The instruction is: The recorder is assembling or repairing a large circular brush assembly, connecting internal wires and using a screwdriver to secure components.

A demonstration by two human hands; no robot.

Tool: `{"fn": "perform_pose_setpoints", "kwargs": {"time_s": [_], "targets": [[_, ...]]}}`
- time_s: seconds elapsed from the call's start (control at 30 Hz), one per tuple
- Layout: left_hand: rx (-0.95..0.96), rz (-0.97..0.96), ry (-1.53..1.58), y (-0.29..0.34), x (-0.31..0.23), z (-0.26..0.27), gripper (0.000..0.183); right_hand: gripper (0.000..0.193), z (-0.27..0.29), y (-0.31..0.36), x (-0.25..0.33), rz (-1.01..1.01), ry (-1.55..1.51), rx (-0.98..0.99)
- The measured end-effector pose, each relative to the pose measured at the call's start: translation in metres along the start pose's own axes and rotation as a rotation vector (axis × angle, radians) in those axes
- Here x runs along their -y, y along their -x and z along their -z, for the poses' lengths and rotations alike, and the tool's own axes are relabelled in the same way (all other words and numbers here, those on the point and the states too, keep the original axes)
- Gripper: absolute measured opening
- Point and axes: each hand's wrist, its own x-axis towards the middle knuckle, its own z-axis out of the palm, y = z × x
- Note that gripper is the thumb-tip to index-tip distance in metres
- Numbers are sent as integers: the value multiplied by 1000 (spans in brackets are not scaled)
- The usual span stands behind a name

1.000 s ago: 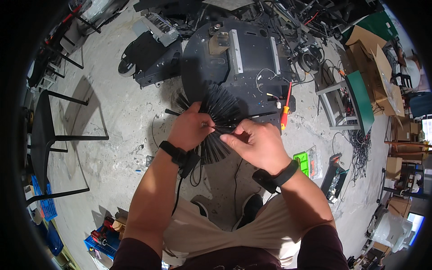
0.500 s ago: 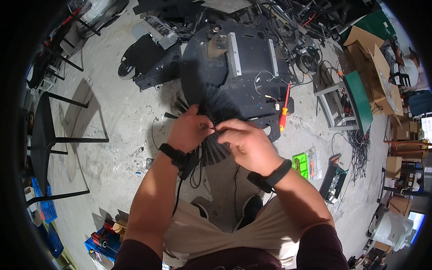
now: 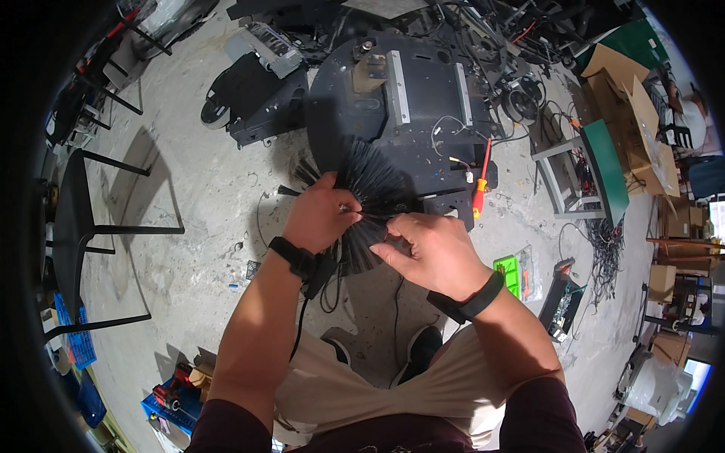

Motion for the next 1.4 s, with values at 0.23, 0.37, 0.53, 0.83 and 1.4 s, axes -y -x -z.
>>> {"fn": "perform_pose_setpoints", "kwargs": {"time_s": [0.23, 0.37, 0.53, 0.83, 1.4], "targets": [[-28, -66, 22, 1, 7, -4, 22, 27, -7, -18, -21, 358, 225, -151], [-33, -79, 32, 1, 7, -6, 19, 21, -19, -17, -25, 308, 76, -254], [5, -3, -14, 1, -2, 2, 17, 14, -6, -6, -7, -151, -80, -177], [-18, -62, 25, -1, 4, -1, 17, 12, -10, -14, -5, 32, 50, -150], [-22, -46, -20, -1, 5, -4, 11, 24, 0, -2, -6, -61, 78, 17]]}}
